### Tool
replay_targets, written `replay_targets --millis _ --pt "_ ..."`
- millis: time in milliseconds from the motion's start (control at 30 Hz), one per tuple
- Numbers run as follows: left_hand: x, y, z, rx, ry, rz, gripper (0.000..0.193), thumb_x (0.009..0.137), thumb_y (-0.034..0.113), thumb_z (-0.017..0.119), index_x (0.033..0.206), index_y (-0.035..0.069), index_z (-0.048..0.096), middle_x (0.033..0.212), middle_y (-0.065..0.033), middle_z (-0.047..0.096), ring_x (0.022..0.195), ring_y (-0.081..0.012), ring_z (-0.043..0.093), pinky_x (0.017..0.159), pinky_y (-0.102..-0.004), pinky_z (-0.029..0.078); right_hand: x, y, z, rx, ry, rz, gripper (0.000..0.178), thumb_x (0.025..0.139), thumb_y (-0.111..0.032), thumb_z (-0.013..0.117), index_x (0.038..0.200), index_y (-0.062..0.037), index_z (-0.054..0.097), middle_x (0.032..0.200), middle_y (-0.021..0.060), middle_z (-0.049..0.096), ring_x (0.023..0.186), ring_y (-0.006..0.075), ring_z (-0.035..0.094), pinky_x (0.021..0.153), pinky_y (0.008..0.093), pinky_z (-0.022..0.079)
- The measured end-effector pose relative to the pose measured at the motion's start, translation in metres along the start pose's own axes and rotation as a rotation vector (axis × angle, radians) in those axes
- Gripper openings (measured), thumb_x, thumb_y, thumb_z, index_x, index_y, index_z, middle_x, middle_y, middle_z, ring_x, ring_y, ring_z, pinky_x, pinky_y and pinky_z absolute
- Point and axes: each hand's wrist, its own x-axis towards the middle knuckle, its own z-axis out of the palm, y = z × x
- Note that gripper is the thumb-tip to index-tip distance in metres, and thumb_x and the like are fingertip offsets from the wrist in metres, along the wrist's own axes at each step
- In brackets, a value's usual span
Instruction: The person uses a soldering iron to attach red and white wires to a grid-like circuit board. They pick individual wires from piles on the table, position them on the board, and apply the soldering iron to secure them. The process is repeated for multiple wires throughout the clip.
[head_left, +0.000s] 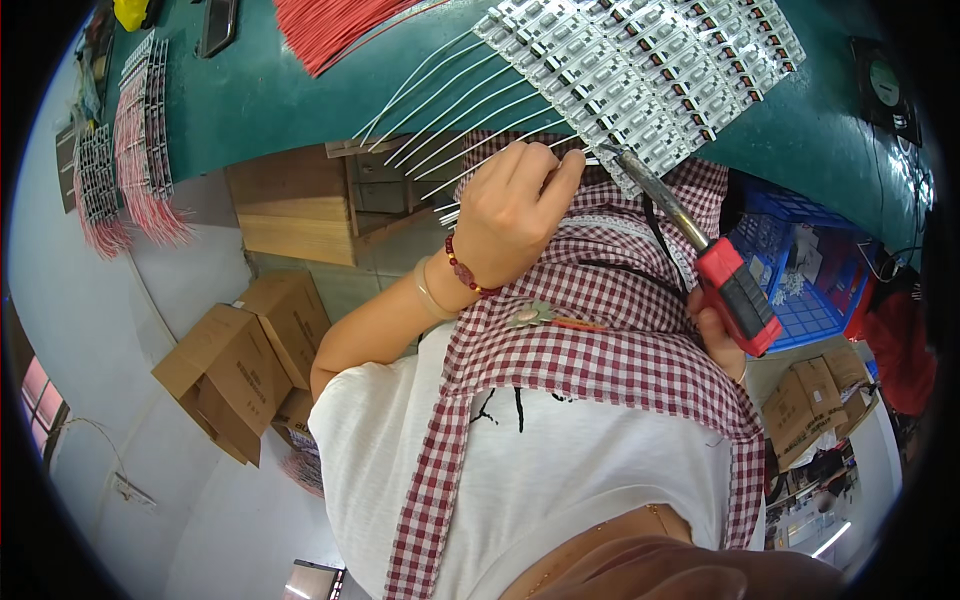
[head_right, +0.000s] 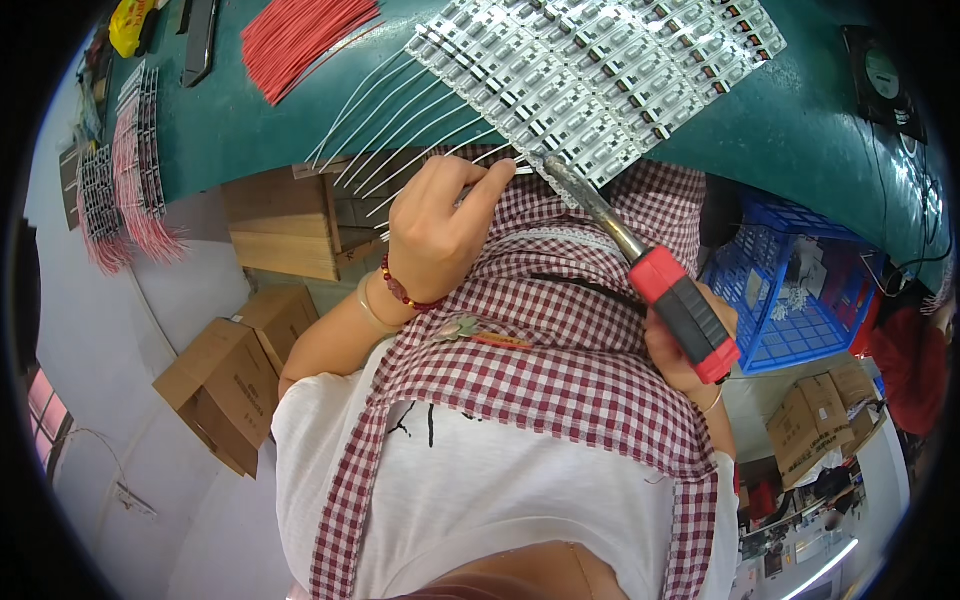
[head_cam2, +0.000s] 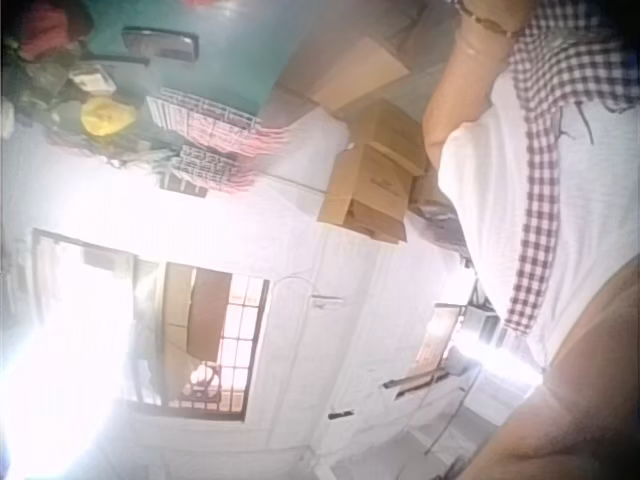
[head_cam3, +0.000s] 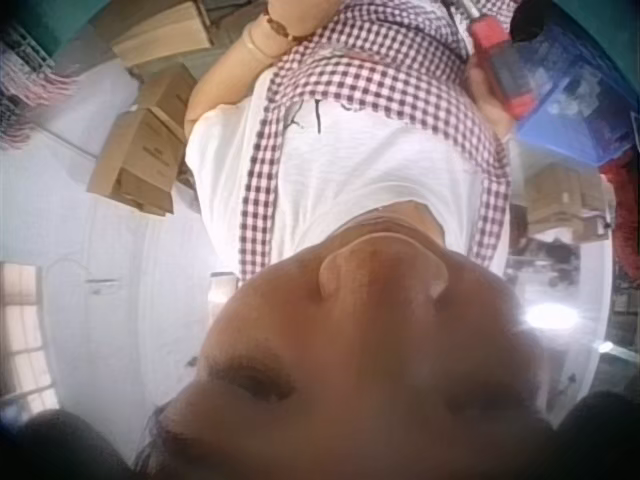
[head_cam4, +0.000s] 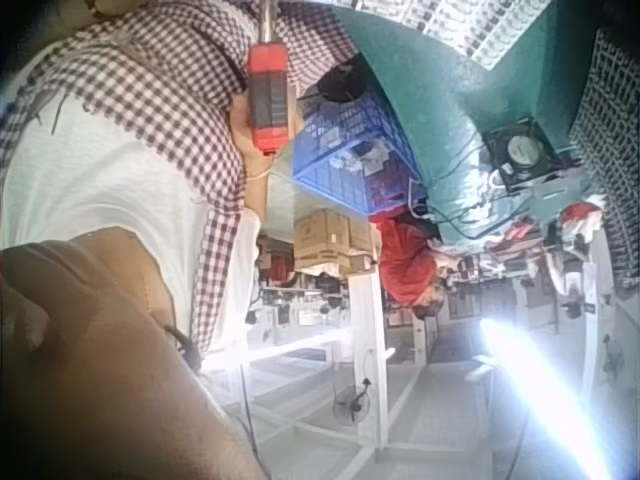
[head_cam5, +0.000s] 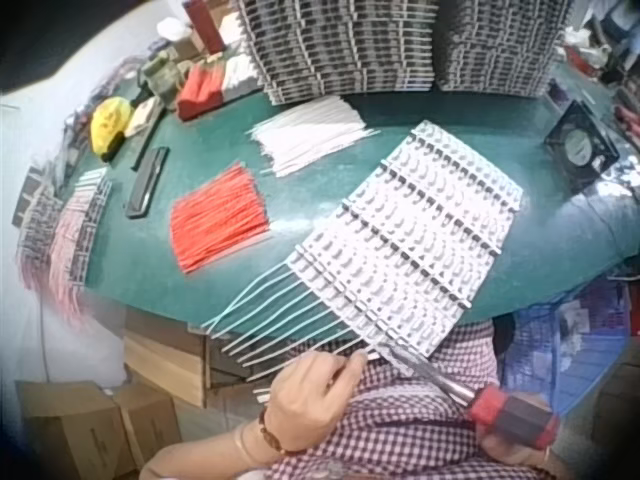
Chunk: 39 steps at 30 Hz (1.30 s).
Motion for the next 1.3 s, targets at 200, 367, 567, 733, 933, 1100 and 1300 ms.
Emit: replay_targets --millis 200,367,567,733,933,1100,1300 --pt "0.000 -0.001 0.001 -0.007 0.011 0.001 0.033 0.067 -0.004 0.065 0.099 0.002 0.070 0.077 -0.0063 0.055 0.065 -0.0203 0.056 0.054 -0.0305 0.045 0.001 0.000 -0.001 0.098 0.016 0.008 0.018 0.076 -0.008 0.068 0.092 -0.0001 0.070 0.087 0.0148 0.068 0.071 0.0304 0.067 0.061 0.0349 0.052" --pt "0.001 -0.001 0.002 -0.007 0.013 0.007 0.032 0.068 -0.004 0.065 0.099 0.002 0.070 0.077 -0.0066 0.054 0.065 -0.0205 0.056 0.054 -0.0307 0.044 0.004 -0.002 0.002 -0.029 0.009 0.033 0.014 0.076 -0.006 0.070 0.090 -0.0014 0.070 0.084 0.0130 0.068 0.070 0.0290 0.067 0.061 0.0339 0.051" --pt "0.000 0.000 0.002 0.002 0.006 -0.002 0.031 0.069 -0.004 0.066 0.099 0.001 0.069 0.077 -0.0067 0.054 0.065 -0.0208 0.056 0.054 -0.0310 0.044 -0.005 0.004 -0.001 -0.027 0.047 0.088 0.014 0.079 -0.014 0.073 0.086 -0.0029 0.068 0.077 0.0087 0.065 0.064 0.0250 0.063 0.056 0.0331 0.047" --pt "0.001 0.000 0.002 0.011 0.011 -0.003 0.029 0.070 -0.004 0.066 0.098 0.001 0.068 0.077 -0.0065 0.053 0.065 -0.0210 0.055 0.054 -0.0315 0.044 0.006 -0.012 -0.009 0.274 -0.050 0.146 0.027 0.084 -0.029 0.071 0.085 -0.0028 0.067 0.072 0.0060 0.062 0.062 0.0203 0.060 0.056 0.0308 0.045" --pt "0.003 -0.001 -0.001 0.072 0.057 0.035 0.029 0.068 -0.003 0.067 0.096 0.002 0.068 0.077 -0.0056 0.054 0.065 -0.0207 0.054 0.056 -0.0319 0.044 0.000 -0.005 -0.011 0.380 -0.024 0.213 0.031 0.084 -0.032 0.072 0.088 -0.0016 0.067 0.073 0.0058 0.062 0.063 0.0183 0.060 0.058 0.0300 0.046" --pt "-0.001 0.006 -0.001 0.044 0.057 0.083 0.032 0.065 -0.001 0.067 0.097 0.001 0.070 0.077 -0.0049 0.055 0.066 -0.0197 0.053 0.057 -0.0306 0.042 -0.008 -0.001 -0.007 0.369 0.011 0.227 0.029 0.083 -0.029 0.073 0.091 -0.0010 0.068 0.077 0.0067 0.063 0.066 0.0187 0.062 0.060 0.0306 0.048" --pt "-0.002 0.007 0.002 0.037 0.036 0.070 0.032 0.065 -0.001 0.066 0.098 0.000 0.070 0.077 -0.0050 0.054 0.066 -0.0202 0.053 0.057 -0.0308 0.042 -0.027 0.016 -0.007 0.204 -0.064 0.247 0.049 0.087 -0.046 0.067 0.100 0.0008 0.060 0.080 0.0042 0.057 0.070 0.0129 0.049 0.063 0.0289 0.038"
